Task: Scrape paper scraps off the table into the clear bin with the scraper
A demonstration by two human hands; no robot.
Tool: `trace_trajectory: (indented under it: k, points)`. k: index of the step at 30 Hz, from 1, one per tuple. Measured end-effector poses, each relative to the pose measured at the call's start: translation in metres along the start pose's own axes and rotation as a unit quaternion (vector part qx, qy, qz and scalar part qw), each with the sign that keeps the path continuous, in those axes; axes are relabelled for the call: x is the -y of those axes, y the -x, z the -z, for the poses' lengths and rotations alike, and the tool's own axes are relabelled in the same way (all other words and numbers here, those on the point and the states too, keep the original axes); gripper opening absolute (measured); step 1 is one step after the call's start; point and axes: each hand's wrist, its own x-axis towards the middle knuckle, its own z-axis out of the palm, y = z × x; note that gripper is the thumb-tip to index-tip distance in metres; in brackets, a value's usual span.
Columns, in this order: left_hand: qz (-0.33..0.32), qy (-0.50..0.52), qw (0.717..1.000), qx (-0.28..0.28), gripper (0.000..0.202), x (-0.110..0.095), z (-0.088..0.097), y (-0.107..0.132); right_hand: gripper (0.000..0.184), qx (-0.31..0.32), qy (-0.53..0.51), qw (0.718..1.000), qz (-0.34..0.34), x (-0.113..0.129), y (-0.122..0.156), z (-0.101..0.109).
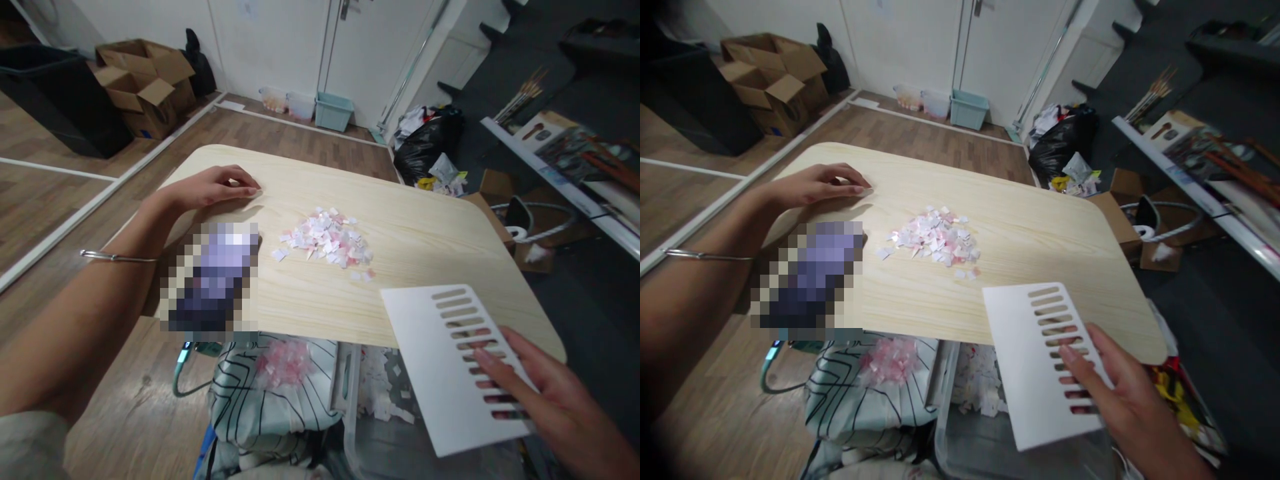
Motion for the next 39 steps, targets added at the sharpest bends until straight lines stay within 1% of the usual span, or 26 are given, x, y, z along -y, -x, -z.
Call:
trace_trajectory:
  k: [3, 5, 6, 8, 10, 12, 15, 17, 21, 26, 29, 31, 33, 36, 39]
  points:
    - [-0.007, 0.002, 1.000, 0.001, 0.078, 0.001, 0.000, -0.001, 0.067, -0.016, 0.015, 1.000, 0.003, -0.014, 0.014, -0.030]
    - [-0.006, 0.005, 1.000, -0.002, 0.080, 0.002, 0.000, -0.001, 0.063, -0.065, -0.009, 0.998, 0.017, -0.017, 0.025, -0.052]
    - [-0.004, 0.006, 1.000, -0.004, 0.081, 0.002, 0.000, -0.001, 0.061, -0.079, -0.027, 0.996, 0.019, -0.017, 0.030, -0.063]
    - [0.001, 0.006, 1.000, -0.004, 0.084, 0.003, 0.000, -0.001, 0.061, -0.083, -0.048, 0.995, 0.028, -0.016, 0.036, -0.082]
    - [0.002, 0.008, 1.000, -0.006, 0.086, 0.005, 0.000, -0.002, 0.064, -0.076, -0.052, 0.995, 0.034, -0.015, 0.038, -0.096]
    - [0.002, 0.011, 1.000, -0.008, 0.082, 0.007, 0.000, -0.002, 0.069, -0.068, -0.045, 0.996, 0.041, -0.015, 0.038, -0.105]
    - [0.004, 0.013, 1.000, -0.009, 0.069, 0.010, 0.000, -0.003, 0.074, -0.058, -0.037, 0.997, 0.047, -0.017, 0.036, -0.114]
    - [0.005, 0.013, 1.000, -0.009, 0.063, 0.012, 0.000, -0.004, 0.074, -0.047, -0.040, 0.997, 0.049, -0.017, 0.035, -0.118]
    - [0.006, 0.012, 1.000, -0.013, 0.061, 0.014, 0.000, -0.005, 0.067, -0.034, -0.051, 0.997, 0.053, -0.015, 0.036, -0.126]
    - [0.005, 0.009, 1.000, -0.009, 0.061, 0.014, 0.001, -0.005, 0.066, -0.036, -0.076, 0.996, 0.043, -0.007, 0.041, -0.129]
    - [0.004, 0.011, 1.000, -0.008, 0.063, 0.015, 0.001, -0.005, 0.067, -0.015, -0.098, 0.994, 0.042, 0.001, 0.045, -0.122]
    - [0.003, 0.014, 1.000, -0.011, 0.065, 0.016, 0.000, -0.005, 0.065, -0.019, -0.108, 0.993, 0.051, 0.007, 0.045, -0.111]
    - [0.002, 0.017, 1.000, -0.014, 0.065, 0.016, 0.000, -0.005, 0.061, -0.044, -0.108, 0.991, 0.067, 0.012, 0.041, -0.096]
    - [0.002, 0.025, 1.000, -0.016, 0.063, 0.015, -0.001, -0.005, 0.053, -0.084, -0.083, 0.988, 0.098, 0.019, 0.030, -0.073]
    - [0.006, 0.026, 1.000, -0.016, 0.061, 0.014, -0.001, -0.005, 0.048, -0.112, -0.056, 0.985, 0.120, 0.024, 0.016, -0.057]
